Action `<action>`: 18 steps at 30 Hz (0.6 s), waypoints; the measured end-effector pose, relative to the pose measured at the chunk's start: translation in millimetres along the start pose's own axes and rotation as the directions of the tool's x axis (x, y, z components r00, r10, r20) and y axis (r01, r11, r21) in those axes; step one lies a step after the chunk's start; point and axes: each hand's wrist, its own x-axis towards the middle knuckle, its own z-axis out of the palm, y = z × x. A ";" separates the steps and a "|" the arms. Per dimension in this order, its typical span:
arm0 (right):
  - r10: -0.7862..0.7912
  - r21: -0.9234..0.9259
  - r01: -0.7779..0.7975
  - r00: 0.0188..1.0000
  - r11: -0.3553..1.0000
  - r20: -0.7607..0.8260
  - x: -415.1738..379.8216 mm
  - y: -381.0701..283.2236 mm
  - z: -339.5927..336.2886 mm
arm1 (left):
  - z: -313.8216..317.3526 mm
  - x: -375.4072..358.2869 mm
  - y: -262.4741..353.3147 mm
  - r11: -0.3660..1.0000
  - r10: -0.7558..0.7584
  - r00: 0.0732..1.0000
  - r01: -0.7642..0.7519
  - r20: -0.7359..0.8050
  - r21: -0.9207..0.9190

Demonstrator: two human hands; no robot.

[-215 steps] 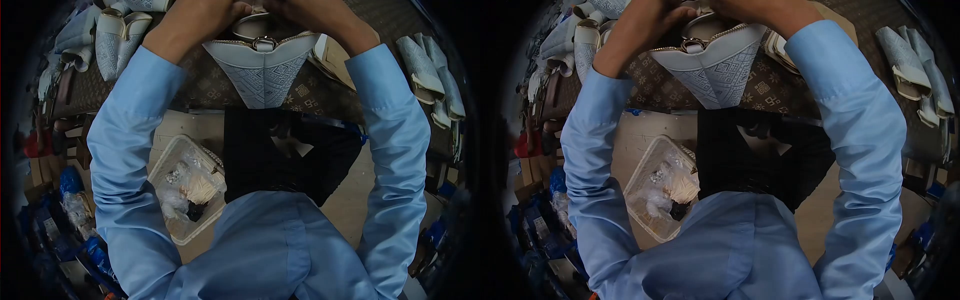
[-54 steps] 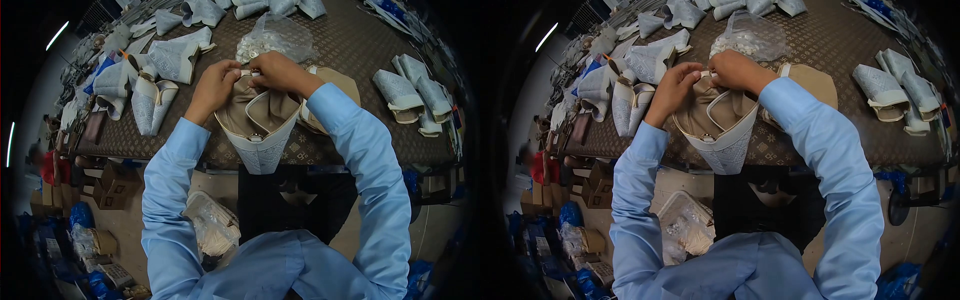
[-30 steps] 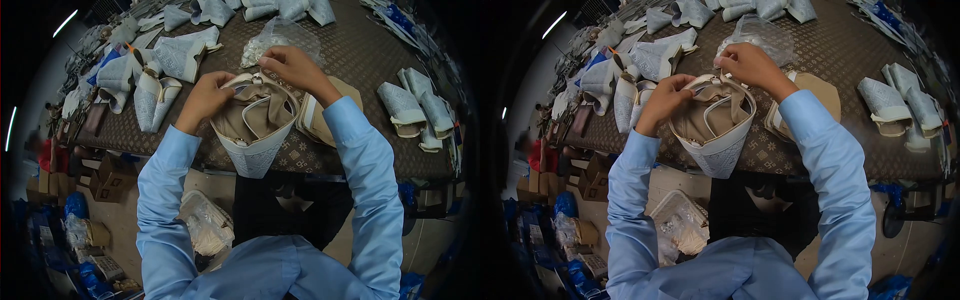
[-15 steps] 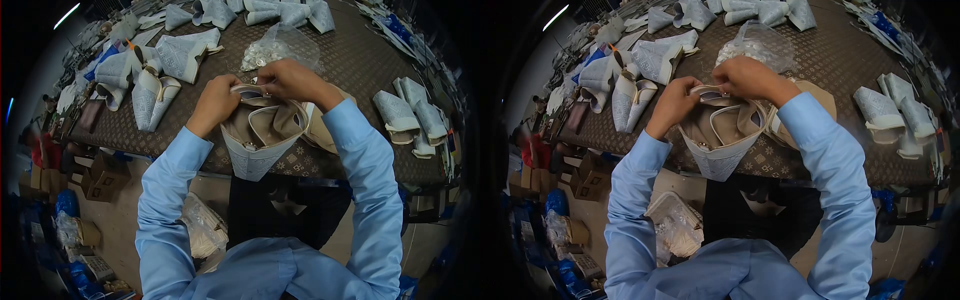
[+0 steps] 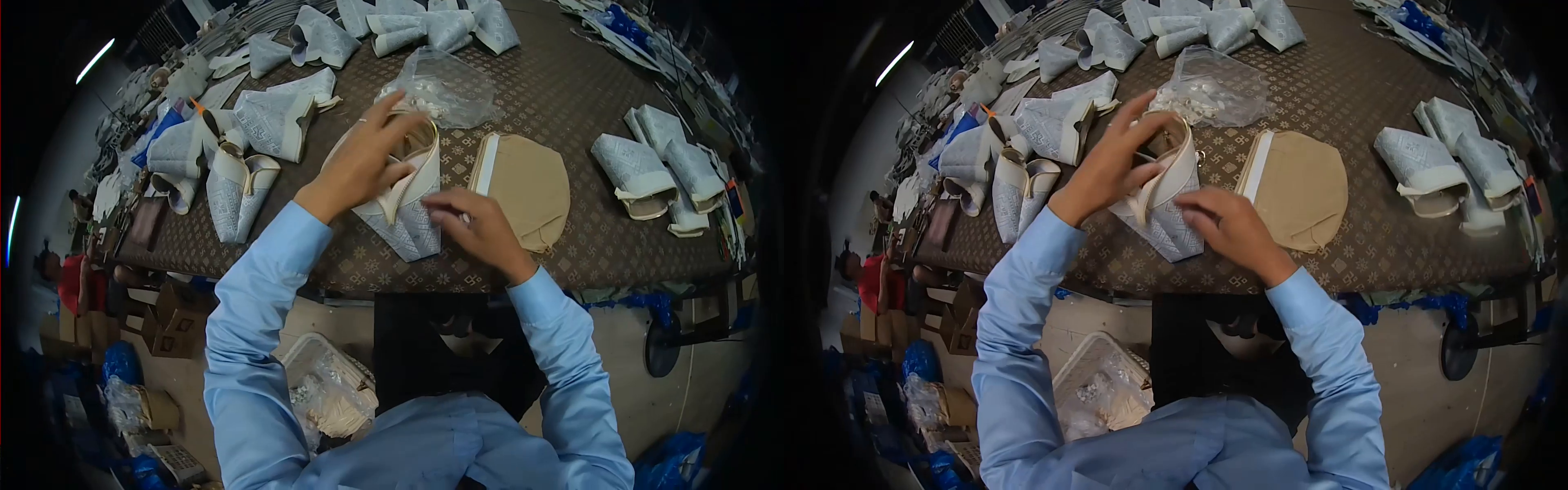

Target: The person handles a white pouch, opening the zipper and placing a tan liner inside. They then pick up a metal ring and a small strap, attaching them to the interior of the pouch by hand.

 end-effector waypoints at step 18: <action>-0.517 -0.495 0.567 0.819 0.658 0.250 52.9 -31.7 -29.4 | -18.9 -69.9 54.8 0.958 -0.087 0.991 0.111 -0.103 0.263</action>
